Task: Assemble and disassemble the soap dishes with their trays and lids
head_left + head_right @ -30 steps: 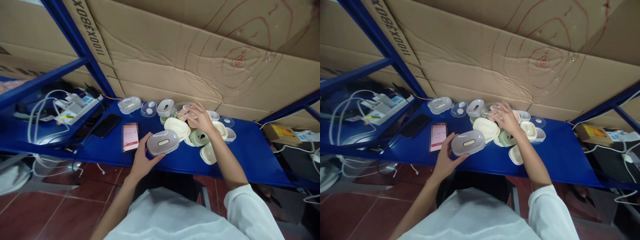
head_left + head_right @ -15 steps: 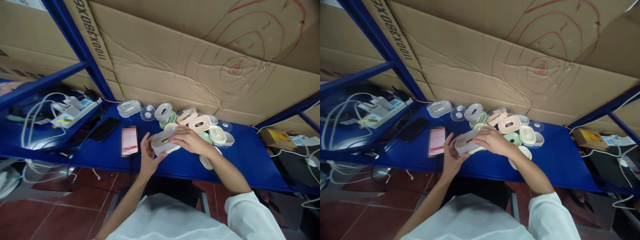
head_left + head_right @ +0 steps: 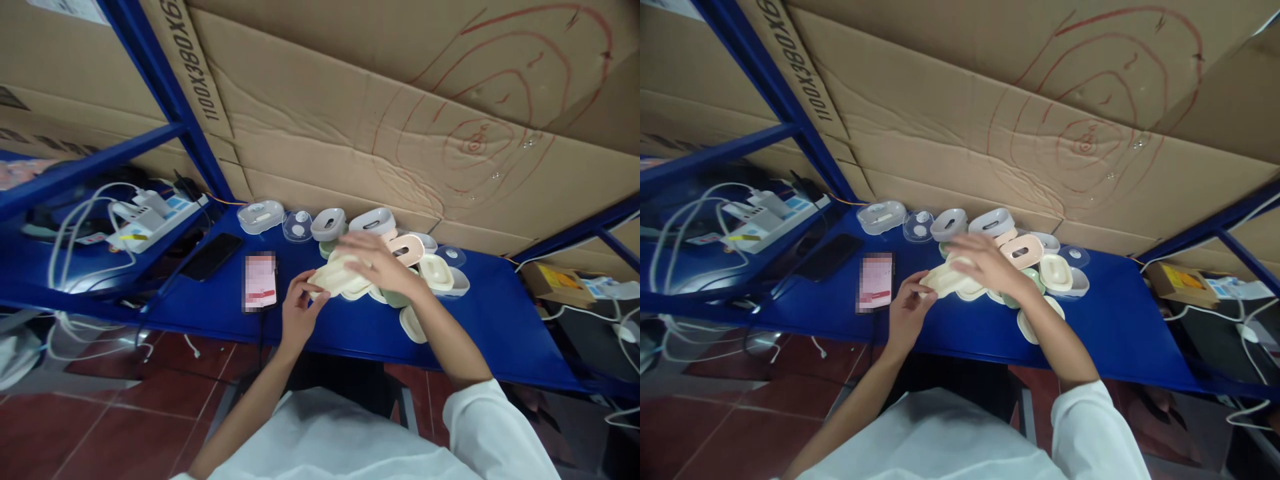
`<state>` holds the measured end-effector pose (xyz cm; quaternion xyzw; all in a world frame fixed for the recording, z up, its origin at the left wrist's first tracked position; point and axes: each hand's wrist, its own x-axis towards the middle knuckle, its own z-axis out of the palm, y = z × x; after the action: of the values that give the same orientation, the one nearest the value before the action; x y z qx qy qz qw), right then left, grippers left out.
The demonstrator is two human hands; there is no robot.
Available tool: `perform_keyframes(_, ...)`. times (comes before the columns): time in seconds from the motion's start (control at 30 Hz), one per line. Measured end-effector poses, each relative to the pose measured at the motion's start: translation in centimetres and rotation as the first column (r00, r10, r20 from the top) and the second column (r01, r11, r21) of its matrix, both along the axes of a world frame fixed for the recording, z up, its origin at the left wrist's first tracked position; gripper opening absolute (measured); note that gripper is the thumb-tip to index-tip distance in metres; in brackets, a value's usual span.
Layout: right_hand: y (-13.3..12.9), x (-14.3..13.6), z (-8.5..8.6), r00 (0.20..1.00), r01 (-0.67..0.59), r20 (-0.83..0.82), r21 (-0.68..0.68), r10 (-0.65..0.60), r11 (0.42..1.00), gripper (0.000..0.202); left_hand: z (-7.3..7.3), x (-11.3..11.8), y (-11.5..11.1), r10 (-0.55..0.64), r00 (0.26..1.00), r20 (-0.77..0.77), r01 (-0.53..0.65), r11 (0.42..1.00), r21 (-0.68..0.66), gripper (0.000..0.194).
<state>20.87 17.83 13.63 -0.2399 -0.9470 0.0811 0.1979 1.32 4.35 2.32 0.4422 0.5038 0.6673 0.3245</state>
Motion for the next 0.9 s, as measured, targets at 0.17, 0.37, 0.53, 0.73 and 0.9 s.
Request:
perform_keyframes(0.17, -3.4, -0.4, -0.2, 0.984, -0.177, -0.012, -0.126, 0.177, 0.976, 0.029, 1.9, -1.5, 1.7, -0.061, 0.993, -0.105, 0.069, 0.995, 0.076, 0.029)
perform_keyframes(0.37, 2.3, 0.9, 1.6, 0.992, 0.122, -0.002, 0.126, -0.123, 0.984, 0.028, 3.2, -9.5, 9.2, 0.058, 0.86, -0.506, -0.027, 0.997, 0.068, 0.058)
perform_keyframes(0.53, 5.1, 0.9, 1.0, 0.971, 0.235, 0.01, 0.127, -0.238, 0.964, 0.039, 4.0, -17.2, 16.0, 0.047, 0.637, -0.769, -0.301, 0.934, -0.193, 0.092)
perform_keyframes(0.73, -0.2, 0.8, -1.9, 0.996, 0.086, -0.006, 0.088, -0.086, 0.992, 0.037, 3.7, -19.3, 18.4, -0.012, 0.619, -0.785, -0.409, 0.849, -0.335, 0.097)
perform_keyframes(0.9, -3.0, 1.3, -2.9, 0.995, 0.094, -0.038, 0.061, -0.092, 0.994, 0.038, 3.5, -19.6, 15.7, 0.181, 0.698, -0.692, -0.414, 0.892, -0.184, 0.087)
